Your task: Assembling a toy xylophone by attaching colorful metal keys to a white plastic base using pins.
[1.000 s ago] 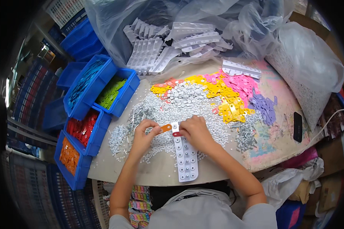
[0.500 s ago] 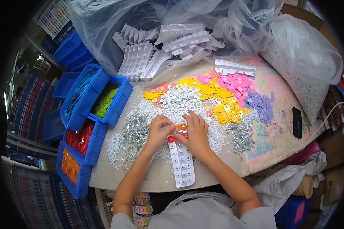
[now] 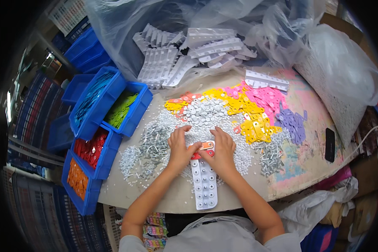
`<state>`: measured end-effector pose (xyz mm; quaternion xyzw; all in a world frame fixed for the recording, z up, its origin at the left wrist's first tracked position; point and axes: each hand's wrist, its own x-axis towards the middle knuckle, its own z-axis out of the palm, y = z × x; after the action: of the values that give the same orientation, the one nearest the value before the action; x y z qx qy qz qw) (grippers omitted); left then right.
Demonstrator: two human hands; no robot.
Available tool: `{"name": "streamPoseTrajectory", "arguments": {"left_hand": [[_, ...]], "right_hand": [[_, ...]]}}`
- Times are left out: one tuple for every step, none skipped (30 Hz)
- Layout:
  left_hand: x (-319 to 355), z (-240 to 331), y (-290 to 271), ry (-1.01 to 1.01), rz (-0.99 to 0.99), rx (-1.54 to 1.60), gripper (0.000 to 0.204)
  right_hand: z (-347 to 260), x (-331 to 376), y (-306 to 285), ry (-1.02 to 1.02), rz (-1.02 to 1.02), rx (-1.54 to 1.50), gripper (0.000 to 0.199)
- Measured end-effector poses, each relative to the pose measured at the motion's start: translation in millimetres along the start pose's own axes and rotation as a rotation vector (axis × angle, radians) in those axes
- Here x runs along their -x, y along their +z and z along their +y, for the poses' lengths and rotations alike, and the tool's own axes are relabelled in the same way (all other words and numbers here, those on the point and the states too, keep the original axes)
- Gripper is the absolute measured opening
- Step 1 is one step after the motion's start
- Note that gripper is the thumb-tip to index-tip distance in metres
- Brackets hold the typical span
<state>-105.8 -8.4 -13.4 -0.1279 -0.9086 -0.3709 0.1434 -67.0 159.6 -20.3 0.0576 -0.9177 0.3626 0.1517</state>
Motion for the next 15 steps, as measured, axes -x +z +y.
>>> {"name": "streamPoseTrajectory", "arguments": {"left_hand": [[-5,-4,-7,0.010,0.034,-0.006,0.057],[-14,-9,-22,0.049,0.094,-0.048,0.055],[-28,-17,-45,0.088,0.155,-0.091,0.054],[-44,-26,-73,0.150,0.238,-0.167,0.050],[-66,-38,-99,0.217,0.313,-0.228,0.046],[-89,-48,-136,0.328,0.489,-0.340,0.036],[-110,-53,-175,0.341,0.498,-0.360,0.030],[-126,-76,-210,0.328,0.600,-0.445,0.028],[-137,-102,-247,0.247,0.638,-0.476,0.027],[-142,-129,-281,0.166,0.674,-0.500,0.027],[-147,-154,-303,-0.037,0.597,-0.508,0.032],[-151,-166,-331,-0.219,0.529,-0.514,0.037],[-145,-204,-356,-0.227,0.546,-0.526,0.037],[-134,-250,-380,-0.353,0.361,-0.475,0.044],[-131,-277,-392,-0.470,0.172,-0.409,0.051]], "right_hand": [[0,0,-1,-0.018,-0.004,-0.003,0.079],[-1,1,-2,-0.001,-0.004,0.005,0.079],[-1,1,-4,0.015,-0.004,0.012,0.079],[0,2,-5,-0.008,-0.013,0.005,0.079],[6,4,-8,0.004,0.009,0.013,0.075],[4,2,-12,0.002,0.026,0.002,0.071],[4,-1,-17,-0.016,0.021,0.000,0.071],[0,-5,-21,-0.018,0.064,-0.036,0.062],[-9,-10,-23,-0.019,0.104,-0.076,0.053],[-21,-15,-25,-0.039,0.092,-0.085,0.053],[-32,-21,-31,-0.091,0.076,-0.066,0.043],[-44,-26,-41,-0.150,0.082,-0.055,0.034],[-55,-33,-33,-0.228,0.087,-0.113,0.024],[-68,-41,-23,-0.248,0.077,-0.130,0.024],[-81,-51,-13,-0.336,0.021,-0.159,0.024]]}}
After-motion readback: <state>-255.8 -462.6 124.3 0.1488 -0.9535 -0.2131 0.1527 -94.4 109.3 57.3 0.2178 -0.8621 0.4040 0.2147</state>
